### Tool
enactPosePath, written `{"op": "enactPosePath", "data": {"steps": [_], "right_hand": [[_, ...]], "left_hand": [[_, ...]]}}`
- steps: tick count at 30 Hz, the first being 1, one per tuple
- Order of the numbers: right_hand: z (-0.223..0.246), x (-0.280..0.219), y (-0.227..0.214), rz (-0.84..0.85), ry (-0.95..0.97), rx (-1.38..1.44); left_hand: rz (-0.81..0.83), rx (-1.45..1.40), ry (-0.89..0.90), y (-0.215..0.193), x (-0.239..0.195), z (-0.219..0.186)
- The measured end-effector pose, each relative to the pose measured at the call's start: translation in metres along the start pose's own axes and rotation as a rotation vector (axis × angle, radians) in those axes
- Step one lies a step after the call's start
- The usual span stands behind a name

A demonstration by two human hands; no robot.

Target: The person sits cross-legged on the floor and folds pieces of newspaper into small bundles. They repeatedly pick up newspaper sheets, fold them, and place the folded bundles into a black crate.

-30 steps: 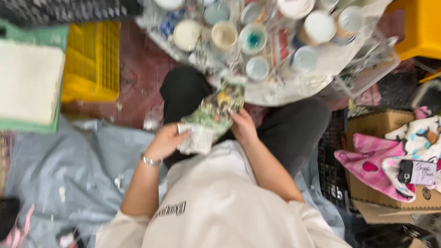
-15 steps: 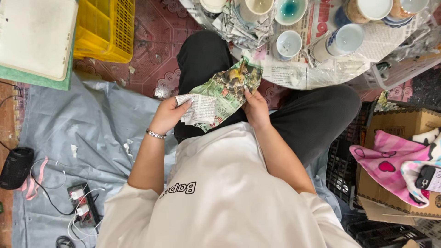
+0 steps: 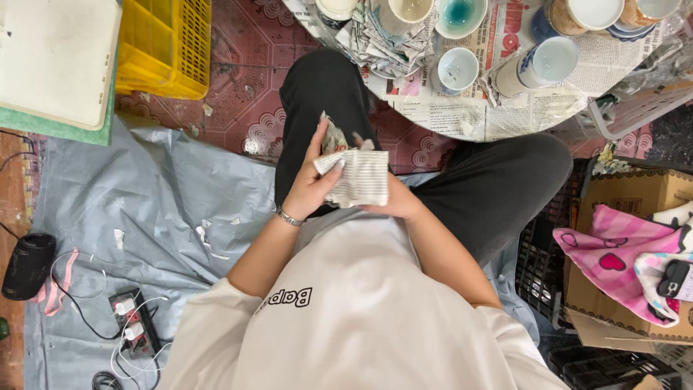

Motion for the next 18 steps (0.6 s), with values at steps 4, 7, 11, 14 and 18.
{"op": "enactPosePath", "data": {"steps": [4, 7, 11, 14, 18], "right_hand": [[-0.034, -0.022, -0.017, -0.127, 0.031, 0.468], [-0.063, -0.02, -0.036, -0.45, 0.101, 0.771], [-0.07, -0.018, -0.041, -0.44, 0.092, 1.026], [-0.062, -0.011, -0.048, -0.53, 0.141, 1.085], [-0.049, -0.01, -0.049, -0.369, -0.046, 1.304]], "left_hand": [[0.01, 0.364, 0.21, 0.011, 0.015, -0.013], [0.107, -0.082, -0.178, 0.023, 0.03, -0.007], [0.19, 0.466, 0.159, 0.024, 0.048, -0.02], [0.232, 0.553, 0.214, 0.022, 0.068, -0.02], [0.36, 0.522, 0.178, 0.018, 0.083, -0.016]]}}
Point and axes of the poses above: each hand's wrist, its own x-axis towards the middle knuckle, its own y-axis out of the palm, z = x × y, the point moved 3 cm from there along x, towards the middle knuckle, and after that the axes turned 6 degrees about x, right-handed, at the moved point
